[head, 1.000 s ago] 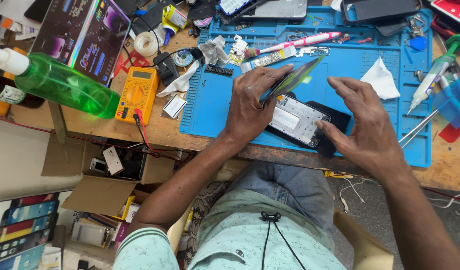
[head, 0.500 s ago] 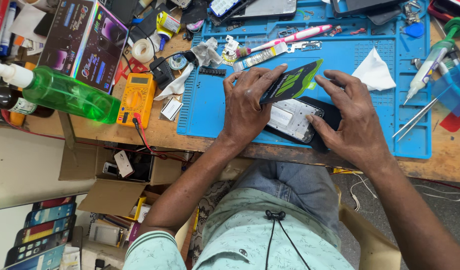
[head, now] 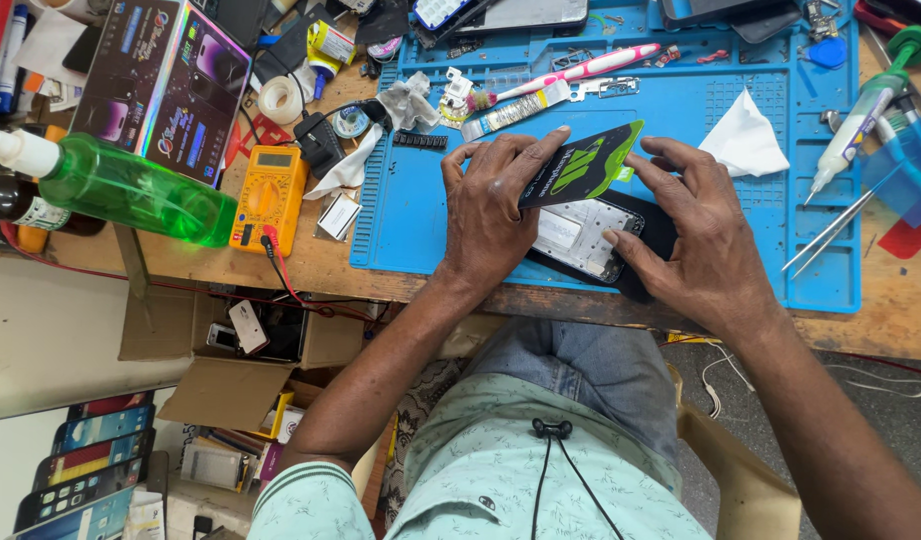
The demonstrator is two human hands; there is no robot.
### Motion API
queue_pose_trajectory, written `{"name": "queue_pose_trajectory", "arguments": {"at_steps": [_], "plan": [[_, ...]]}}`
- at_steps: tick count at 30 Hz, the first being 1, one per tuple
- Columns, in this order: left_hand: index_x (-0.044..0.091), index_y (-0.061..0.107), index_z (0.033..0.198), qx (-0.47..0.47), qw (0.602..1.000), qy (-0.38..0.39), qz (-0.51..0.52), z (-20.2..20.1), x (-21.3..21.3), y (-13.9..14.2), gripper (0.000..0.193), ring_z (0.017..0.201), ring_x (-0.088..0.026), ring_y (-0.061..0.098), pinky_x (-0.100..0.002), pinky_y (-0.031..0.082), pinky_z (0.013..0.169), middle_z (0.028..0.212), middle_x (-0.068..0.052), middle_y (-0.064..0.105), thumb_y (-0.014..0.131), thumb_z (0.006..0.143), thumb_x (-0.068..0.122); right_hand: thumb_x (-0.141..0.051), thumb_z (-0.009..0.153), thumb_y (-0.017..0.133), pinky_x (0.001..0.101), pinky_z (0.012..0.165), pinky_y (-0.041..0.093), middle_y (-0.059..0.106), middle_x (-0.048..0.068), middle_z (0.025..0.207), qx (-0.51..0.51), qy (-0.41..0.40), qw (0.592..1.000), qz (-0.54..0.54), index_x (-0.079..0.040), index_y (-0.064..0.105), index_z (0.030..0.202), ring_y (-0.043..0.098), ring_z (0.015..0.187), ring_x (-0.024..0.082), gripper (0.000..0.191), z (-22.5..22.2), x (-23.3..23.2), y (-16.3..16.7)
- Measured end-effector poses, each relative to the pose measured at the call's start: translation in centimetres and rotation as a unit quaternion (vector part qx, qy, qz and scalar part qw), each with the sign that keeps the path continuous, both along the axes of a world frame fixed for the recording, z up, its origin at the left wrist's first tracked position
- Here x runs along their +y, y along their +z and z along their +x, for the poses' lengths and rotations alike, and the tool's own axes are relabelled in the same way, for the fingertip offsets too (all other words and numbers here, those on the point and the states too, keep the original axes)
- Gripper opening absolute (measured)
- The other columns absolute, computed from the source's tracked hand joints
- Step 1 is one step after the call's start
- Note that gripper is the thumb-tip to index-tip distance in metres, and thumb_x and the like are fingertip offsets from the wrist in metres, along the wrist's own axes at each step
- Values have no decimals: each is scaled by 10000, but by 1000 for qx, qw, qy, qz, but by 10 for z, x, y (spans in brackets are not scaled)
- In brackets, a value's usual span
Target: The person cleans a disassembled smartphone chassis with a tissue and applies adhesive along the frame edges using a small tube. They then handle a separate screen assembly, peeling off a protective film and placing a card on the chassis.
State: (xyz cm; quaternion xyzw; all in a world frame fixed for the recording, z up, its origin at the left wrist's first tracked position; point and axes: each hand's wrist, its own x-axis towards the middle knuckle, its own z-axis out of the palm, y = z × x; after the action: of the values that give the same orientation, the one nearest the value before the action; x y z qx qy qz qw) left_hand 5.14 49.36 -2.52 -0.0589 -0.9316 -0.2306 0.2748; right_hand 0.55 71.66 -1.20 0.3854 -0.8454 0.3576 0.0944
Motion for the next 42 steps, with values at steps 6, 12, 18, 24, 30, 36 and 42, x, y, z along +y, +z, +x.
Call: {"name": "queue_pose_trajectory", "arguments": {"at_steps": [6,12,18,24,30,36,42], "plan": [[229,597,1442,-5,1000,5,-4,-1,-5,-4,654,1147,-157,642,-436,332,1107,1166,11,684,769,849,16,-36,934,673,454,1045,477,590,219,1351,-19,-5,997,-72,-18,639,1332,568,1260,358,399,5,3,5],[223,608,1429,7,1000,3,-2,0,-11,-5,642,1140,-153,640,-436,323,1113,1163,17,682,784,849,10,-63,1058,693,310,928,521,682,129,1186,-49,-44,988,-136,-22,702,1236,661,1063,213,183,6,6,0],[211,610,1428,-7,1000,5,5,3,-18,-4,672,1122,-158,641,-426,322,1085,1159,6,679,786,814,1,-45,1057,675,316,934,522,670,128,1182,-51,-43,990,-124,-21,708,1234,648,1071,202,182,5,0,-4],[219,598,1440,3,1000,3,3,2,-24,-5,651,1122,-146,629,-427,319,1077,1159,25,671,789,852,16,-30,1032,646,388,1050,524,622,149,1298,-38,-15,997,-68,-6,691,1225,643,1203,243,200,4,-11,1],[223,594,1450,5,1000,0,1,1,-26,-6,645,1128,-141,628,-421,330,1071,1147,34,668,772,865,15,-107,931,629,513,1108,386,557,191,1411,12,43,998,45,-27,676,1272,503,1328,356,353,-6,-25,8],[224,597,1446,4,1000,4,0,0,-28,-7,614,1117,-141,627,-422,337,1059,1143,33,665,771,888,37,-168,927,636,541,1101,350,517,199,1375,31,72,991,109,-59,671,1258,472,1323,368,349,-16,-36,10],[217,599,1443,4,1000,4,2,-3,-28,-7,621,1110,-143,631,-426,338,1060,1127,36,665,766,872,37,-214,940,582,548,1172,296,459,164,1605,63,105,984,130,-86,717,1135,418,1412,357,270,-28,-48,8]]}}
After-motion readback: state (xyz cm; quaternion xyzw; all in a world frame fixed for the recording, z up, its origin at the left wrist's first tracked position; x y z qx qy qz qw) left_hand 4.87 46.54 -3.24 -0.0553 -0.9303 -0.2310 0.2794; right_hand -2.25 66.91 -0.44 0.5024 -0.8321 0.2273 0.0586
